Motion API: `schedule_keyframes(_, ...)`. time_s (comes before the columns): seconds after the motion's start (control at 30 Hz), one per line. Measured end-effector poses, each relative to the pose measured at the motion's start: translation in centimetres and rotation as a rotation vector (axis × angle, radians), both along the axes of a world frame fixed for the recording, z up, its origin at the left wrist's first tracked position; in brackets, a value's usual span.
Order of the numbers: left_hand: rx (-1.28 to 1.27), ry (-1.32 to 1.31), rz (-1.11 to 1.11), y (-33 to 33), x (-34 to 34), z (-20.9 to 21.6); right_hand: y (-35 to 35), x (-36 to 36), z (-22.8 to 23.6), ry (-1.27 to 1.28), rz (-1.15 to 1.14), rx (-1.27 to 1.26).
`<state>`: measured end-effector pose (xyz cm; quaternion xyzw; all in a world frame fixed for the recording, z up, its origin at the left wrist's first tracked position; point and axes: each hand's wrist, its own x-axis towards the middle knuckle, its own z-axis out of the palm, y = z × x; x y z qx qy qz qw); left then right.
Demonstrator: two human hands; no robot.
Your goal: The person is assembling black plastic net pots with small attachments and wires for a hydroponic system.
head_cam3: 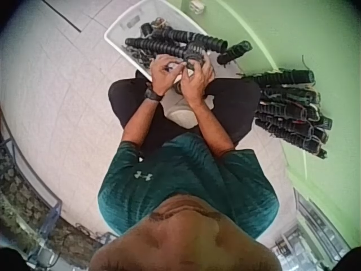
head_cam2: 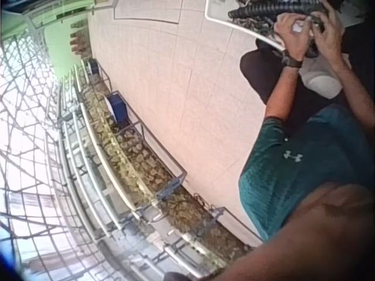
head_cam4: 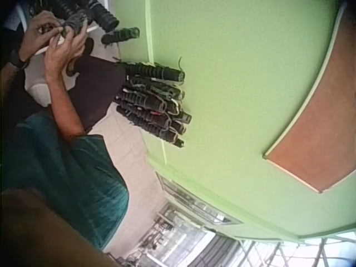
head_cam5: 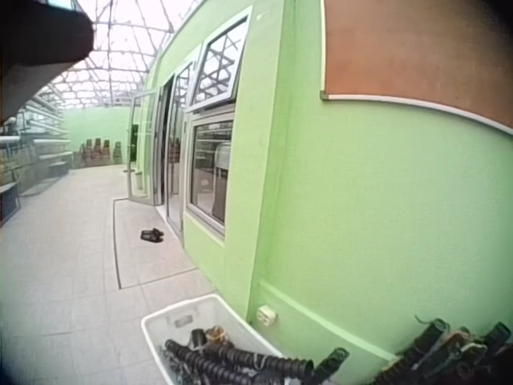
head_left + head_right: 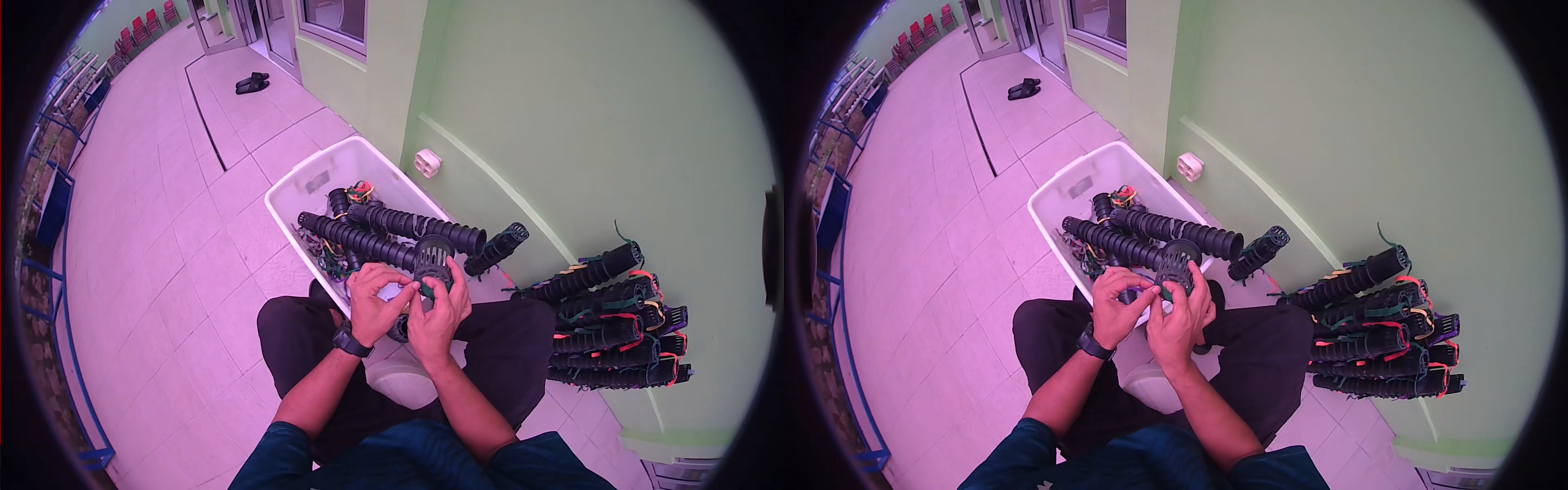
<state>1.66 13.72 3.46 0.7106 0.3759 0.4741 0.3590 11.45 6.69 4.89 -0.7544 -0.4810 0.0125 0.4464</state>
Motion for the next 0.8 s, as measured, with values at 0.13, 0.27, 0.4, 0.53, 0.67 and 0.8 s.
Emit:
schedule_keyframes(0.13, 0.066, 0.124, 0.076, -0.5, 0.5, 0.3, 0.1, 0.3, -0.3, -0.069, -0.019, -0.027)
schedule_keyframes(0.27, -0.098, 0.078, -0.03, 0.4, 0.6, -0.9, 0.4, 1.5, -0.2, -0.116, -0.009, -0.03)
schedule_keyframes(0.4, -0.416, -0.316, -0.129, 1.2, 0.4, -1.4, 0.0, 5.2, 0.5, -0.073, 0.017, -0.06)
schedule_keyframes(0.53, -0.51, -0.579, -0.138, 1.9, -0.6, -1.2, 0.0, 8.4, 2.1, -0.162, 0.015, 0.006)
schedule_keyframes(0.67, -0.478, -0.688, -0.13, 3.4, -1.2, -1.8, -0.2, 11.7, 2.1, -0.271, 0.038, -0.06)
schedule_keyframes(0.8, -0.611, -0.592, -0.2, 4.3, -1.2, -1.2, 0.1, 15.0, 1.5, -0.22, -0.029, -0.092)
